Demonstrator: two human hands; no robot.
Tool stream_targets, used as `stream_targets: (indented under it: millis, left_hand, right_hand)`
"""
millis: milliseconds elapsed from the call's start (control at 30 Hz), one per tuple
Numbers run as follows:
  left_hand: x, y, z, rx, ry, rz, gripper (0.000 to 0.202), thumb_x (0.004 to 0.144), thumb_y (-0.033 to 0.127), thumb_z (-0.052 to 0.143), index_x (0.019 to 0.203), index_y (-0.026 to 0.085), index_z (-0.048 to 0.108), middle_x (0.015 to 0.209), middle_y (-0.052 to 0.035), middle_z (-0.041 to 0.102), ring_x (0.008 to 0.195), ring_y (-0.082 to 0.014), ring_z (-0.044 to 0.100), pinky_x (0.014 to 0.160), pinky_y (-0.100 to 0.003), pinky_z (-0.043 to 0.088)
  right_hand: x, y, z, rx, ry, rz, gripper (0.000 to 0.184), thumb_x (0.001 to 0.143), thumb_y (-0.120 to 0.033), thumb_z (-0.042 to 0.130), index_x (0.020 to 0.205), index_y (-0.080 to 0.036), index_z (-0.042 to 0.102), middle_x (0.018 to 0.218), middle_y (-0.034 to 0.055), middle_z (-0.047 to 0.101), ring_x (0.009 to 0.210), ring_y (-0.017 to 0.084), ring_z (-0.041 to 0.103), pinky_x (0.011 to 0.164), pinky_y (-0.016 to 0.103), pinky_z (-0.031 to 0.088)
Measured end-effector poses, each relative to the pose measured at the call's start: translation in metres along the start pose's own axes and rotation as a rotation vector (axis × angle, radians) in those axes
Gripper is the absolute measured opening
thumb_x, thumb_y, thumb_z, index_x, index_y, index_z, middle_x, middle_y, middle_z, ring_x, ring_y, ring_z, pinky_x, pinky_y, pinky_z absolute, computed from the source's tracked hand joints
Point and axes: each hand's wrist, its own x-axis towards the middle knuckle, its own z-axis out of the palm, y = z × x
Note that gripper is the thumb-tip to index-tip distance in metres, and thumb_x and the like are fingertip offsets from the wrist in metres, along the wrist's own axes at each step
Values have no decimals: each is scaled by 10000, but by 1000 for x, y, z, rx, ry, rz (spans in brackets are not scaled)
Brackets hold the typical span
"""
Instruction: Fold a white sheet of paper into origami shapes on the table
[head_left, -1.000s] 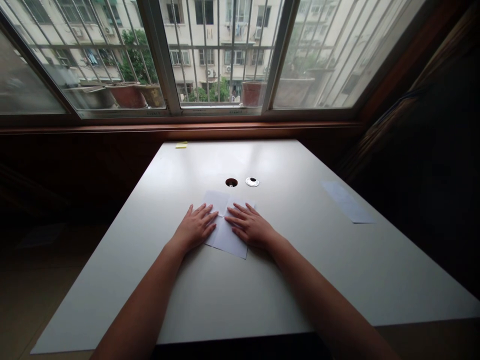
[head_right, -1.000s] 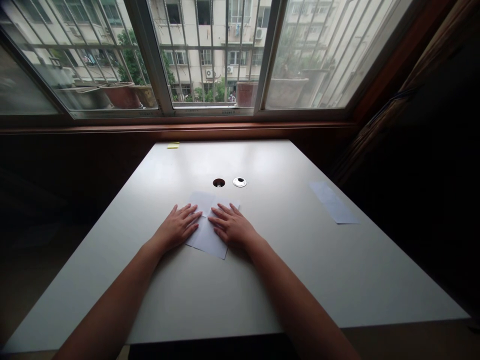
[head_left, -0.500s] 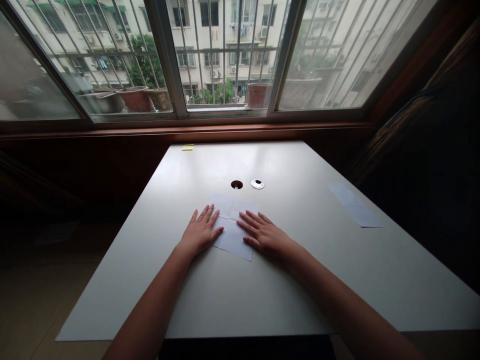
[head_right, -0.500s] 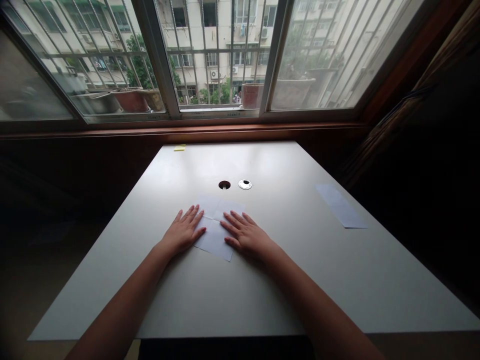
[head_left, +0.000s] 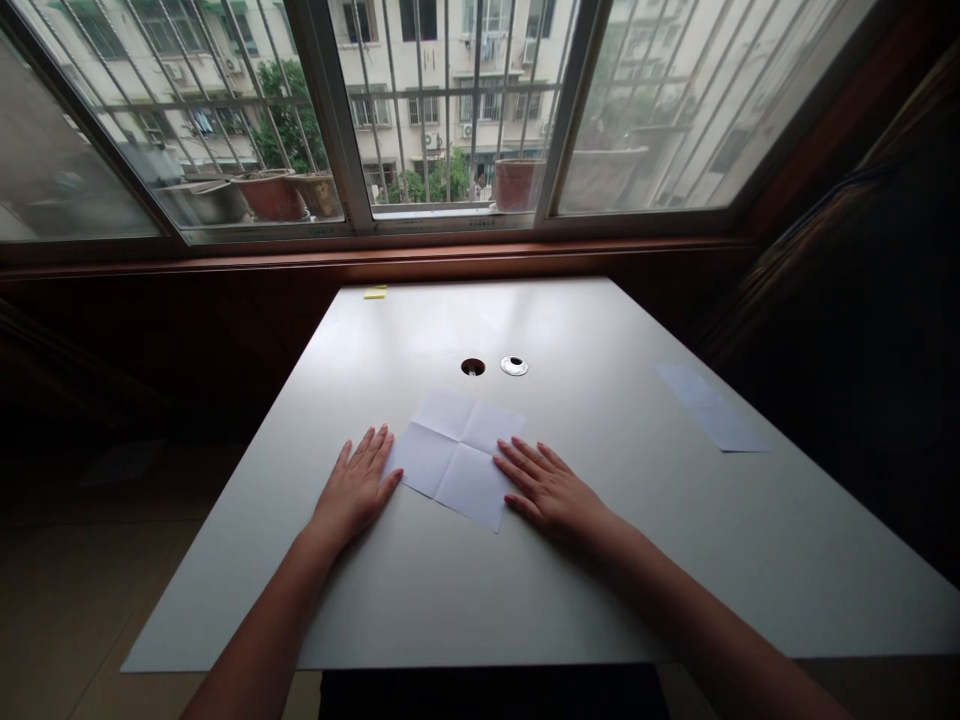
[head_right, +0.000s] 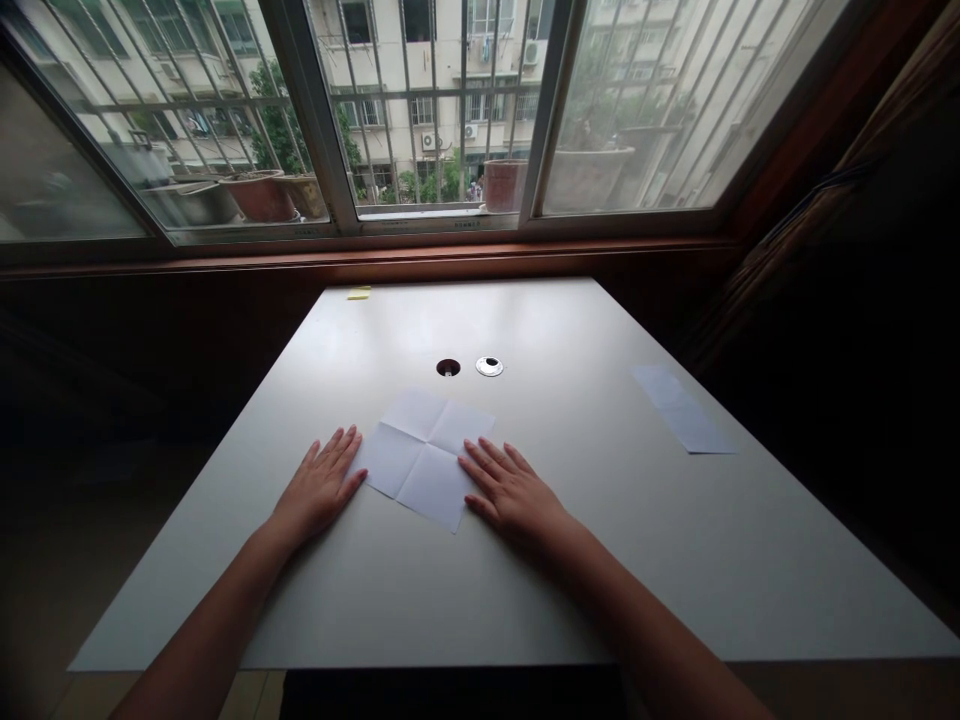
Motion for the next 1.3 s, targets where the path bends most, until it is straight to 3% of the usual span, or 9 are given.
stream_targets:
  millis: [267,433,633,833,1000,1300]
  left_hand:
    - [-10,2,-9,-140,131,16,556,999,342,355,1535,256,233,1536,-75,396,1442,-241,325,1184,-504,271]
    - [-9,6,-19,-279,189,114,516,978,257,419,1485,296,333,1519,-61,406,1445,-238,312,1173,-481,329]
    - [-8,14,-23,-289,182,202,572,930,146,445,1465,334,365,1551,-37,341,1460,-268,271,1169,-512,343]
    - [-6,18,-20,-275,190,207,604,911,108,460,1467,327,372,1564,-44,310,1439,-267,308,1164,-502,362]
    - [-4,17,-18,-289,212,233,594,907,99,487,1452,318,402,1545,-59,346,1380,-270,393,1120,-503,419]
    - [3,24,-11,-404,136,279,501,965,131,431,1432,313,443,1510,-56,415,1327,-243,473,1092,-473,453]
  right_hand:
    - [-9,-9,0,-26,28,45,590,992,-499,372,1539,-337,217,1592,12,258,1467,267,260,1183,514,254]
    - [-11,-12,-5,4,93,59,574,974,-459,428,1511,-279,336,1584,41,295,1405,294,358,1128,490,365]
    - [-11,-4,-4,57,238,54,532,938,-318,488,1465,-307,413,1551,15,364,1408,296,332,1127,525,372]
    - [-8,-1,-3,127,259,36,601,869,-160,501,1449,-303,432,1525,17,404,1424,282,321,1138,527,369]
    - [-6,-1,-3,206,268,-6,616,865,-126,511,1450,-297,425,1511,35,423,1387,277,383,1105,529,415]
    - [-6,1,-6,252,236,-53,621,866,-132,521,1456,-294,413,1509,47,426,1357,253,428,1089,481,435]
